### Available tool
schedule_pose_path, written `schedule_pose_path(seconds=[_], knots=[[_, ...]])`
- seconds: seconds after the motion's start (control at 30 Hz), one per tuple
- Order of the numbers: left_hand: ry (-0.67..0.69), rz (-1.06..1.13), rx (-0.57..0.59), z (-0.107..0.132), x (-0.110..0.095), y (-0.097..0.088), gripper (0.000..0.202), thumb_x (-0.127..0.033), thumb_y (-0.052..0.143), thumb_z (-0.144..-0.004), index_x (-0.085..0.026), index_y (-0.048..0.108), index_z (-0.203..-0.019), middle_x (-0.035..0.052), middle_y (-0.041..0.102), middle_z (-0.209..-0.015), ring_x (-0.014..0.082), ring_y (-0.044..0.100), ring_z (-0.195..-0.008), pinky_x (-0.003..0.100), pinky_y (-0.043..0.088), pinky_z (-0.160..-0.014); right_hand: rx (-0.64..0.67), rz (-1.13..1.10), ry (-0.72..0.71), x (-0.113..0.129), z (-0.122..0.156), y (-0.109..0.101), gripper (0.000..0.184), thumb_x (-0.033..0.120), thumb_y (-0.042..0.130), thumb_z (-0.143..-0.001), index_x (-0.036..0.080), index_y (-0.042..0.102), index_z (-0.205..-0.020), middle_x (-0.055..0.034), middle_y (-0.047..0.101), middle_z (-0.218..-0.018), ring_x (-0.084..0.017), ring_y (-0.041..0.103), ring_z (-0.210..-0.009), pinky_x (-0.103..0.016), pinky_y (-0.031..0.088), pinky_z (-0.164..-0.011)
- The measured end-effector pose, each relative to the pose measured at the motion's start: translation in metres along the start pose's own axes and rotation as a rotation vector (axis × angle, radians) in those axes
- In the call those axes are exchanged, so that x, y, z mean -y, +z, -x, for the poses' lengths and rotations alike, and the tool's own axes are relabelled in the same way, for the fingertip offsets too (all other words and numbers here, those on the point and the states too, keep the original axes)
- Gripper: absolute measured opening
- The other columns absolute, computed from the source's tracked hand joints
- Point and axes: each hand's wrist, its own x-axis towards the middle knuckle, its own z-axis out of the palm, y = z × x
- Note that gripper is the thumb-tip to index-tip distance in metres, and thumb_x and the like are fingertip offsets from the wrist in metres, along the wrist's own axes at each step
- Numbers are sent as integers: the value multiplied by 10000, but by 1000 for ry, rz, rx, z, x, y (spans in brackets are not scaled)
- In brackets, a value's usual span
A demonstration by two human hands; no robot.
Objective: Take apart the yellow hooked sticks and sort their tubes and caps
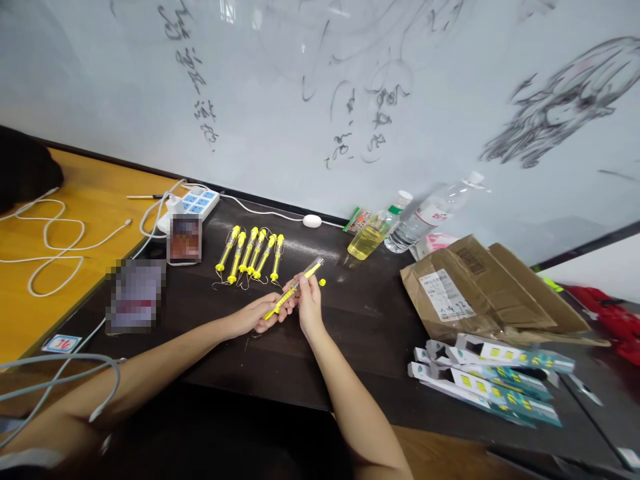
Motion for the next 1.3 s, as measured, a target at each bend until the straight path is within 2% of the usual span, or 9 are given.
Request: schedule_pose_path(seconds=[0.1,0.2,0.4,0.53,0.73,1.03,1.13,1.3], knots=[[-14,15,-32,1,-3,3,202,-289,445,-816,-167,467,-975,-40,443,-747,18,243,-413,141,180,-342,-28,-5,-9,4,-2,-1,307,515,513,-855,217,449,-883,48,598,-665,-31,406,-335,-142,336,-283],[-61,22,-14,1,-4,3,225,-291,439,-820,-178,462,-1013,-51,425,-713,16,224,-406,132,164,-345,-23,20,-24,7,-3,-3,309,519,519,-850,222,444,-890,51,590,-662,-40,432,-343,-144,342,-281],[-74,-21,-47,-1,2,-4,377,-516,451,-860,-176,439,-1021,-65,417,-670,9,221,-394,128,166,-344,57,103,-61,6,-3,-9,264,475,503,-877,225,466,-954,33,620,-724,-55,496,-388,-153,364,-308],[-29,-104,-40,-2,2,-4,416,-559,458,-845,-180,436,-1014,-76,424,-630,13,221,-377,136,178,-338,41,127,-98,11,-3,-11,255,455,498,-885,223,482,-987,24,626,-743,-51,491,-401,-152,358,-319],[52,-192,-32,0,-4,0,469,-548,479,-835,-162,454,-1101,-76,432,-577,34,274,-407,149,200,-377,92,203,-161,34,-3,-1,270,464,510,-871,222,500,-992,11,628,-756,-61,510,-431,-166,377,-341],[144,-184,-43,2,-3,-5,532,-506,443,-879,-105,499,-1224,-92,389,-462,37,266,-366,160,221,-385,50,273,-244,69,-17,5,259,463,511,-869,230,507,-982,0,630,-757,-68,502,-444,-165,373,-349],[87,-140,-51,4,-5,-4,524,-457,437,-895,-126,447,-1301,-94,418,-433,41,299,-321,151,228,-356,41,298,-207,72,-31,3,274,484,518,-855,233,507,-965,11,626,-731,-65,489,-427,-159,359,-333],[29,34,-81,5,-6,-4,553,-390,474,-870,-126,388,-1348,-108,409,-412,48,298,-288,139,210,-317,35,303,-8,59,-65,-4,336,534,542,-812,218,492,-918,24,627,-677,-66,496,-397,-155,335,-303]])
